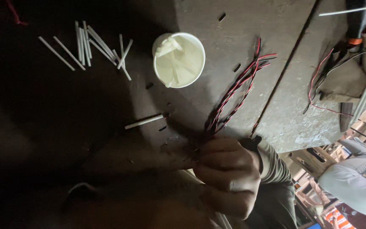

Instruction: The person repeatedly picks up short red wires and white plastic sleeves, slides the sleeves onto the wires, and places the finished pieces on the table. The person also uses scissors to trim wire ends and organizes the completed insulated wires into a pile.

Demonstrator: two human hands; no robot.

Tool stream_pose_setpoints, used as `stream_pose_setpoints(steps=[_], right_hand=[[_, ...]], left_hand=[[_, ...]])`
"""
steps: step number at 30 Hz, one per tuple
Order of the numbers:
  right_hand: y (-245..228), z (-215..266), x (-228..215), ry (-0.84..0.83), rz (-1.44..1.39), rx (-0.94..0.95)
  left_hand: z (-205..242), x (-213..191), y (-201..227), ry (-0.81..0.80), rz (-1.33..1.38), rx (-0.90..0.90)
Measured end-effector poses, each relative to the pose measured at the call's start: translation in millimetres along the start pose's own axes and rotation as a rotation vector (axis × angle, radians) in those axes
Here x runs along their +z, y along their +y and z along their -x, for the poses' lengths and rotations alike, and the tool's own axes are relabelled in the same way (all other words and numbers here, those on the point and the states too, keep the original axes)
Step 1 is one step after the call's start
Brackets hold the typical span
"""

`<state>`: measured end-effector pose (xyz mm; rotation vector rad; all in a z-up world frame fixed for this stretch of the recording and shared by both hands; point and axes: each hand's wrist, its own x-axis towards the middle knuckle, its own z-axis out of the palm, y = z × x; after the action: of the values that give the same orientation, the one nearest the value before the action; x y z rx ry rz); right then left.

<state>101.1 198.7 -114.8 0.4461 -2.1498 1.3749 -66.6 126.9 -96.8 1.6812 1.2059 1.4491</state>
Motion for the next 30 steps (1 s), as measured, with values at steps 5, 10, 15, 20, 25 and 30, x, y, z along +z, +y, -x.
stream_pose_setpoints(steps=[5, 10, 15, 20, 25, 30], right_hand=[[-2.0, 0.9, -3.2, -0.017, 0.058, 0.019], [-5.9, 10.6, -2.3, -0.031, 0.117, 0.025], [-3.6, 25.5, -4.1, -0.011, 0.298, 0.076], [-17.5, 25.6, -17.6, -0.051, 0.119, 0.589], [-14.9, 22.0, -10.0, 0.11, 0.347, 0.498], [-4.1, 18.9, -7.9, 0.105, 0.351, 0.489]], left_hand=[[6.2, 2.9, -4.2, 0.006, 0.023, -0.031], [7.6, 2.9, -3.6, 0.008, 0.013, -0.05], [9.7, -6.7, 12.9, 0.027, -0.014, -0.023], [29.7, -32.2, 38.5, 0.076, -0.012, -0.004], [33.2, -49.7, 30.7, 0.143, 0.027, -0.005], [28.5, -61.8, 22.5, 0.062, -0.029, 0.003]])
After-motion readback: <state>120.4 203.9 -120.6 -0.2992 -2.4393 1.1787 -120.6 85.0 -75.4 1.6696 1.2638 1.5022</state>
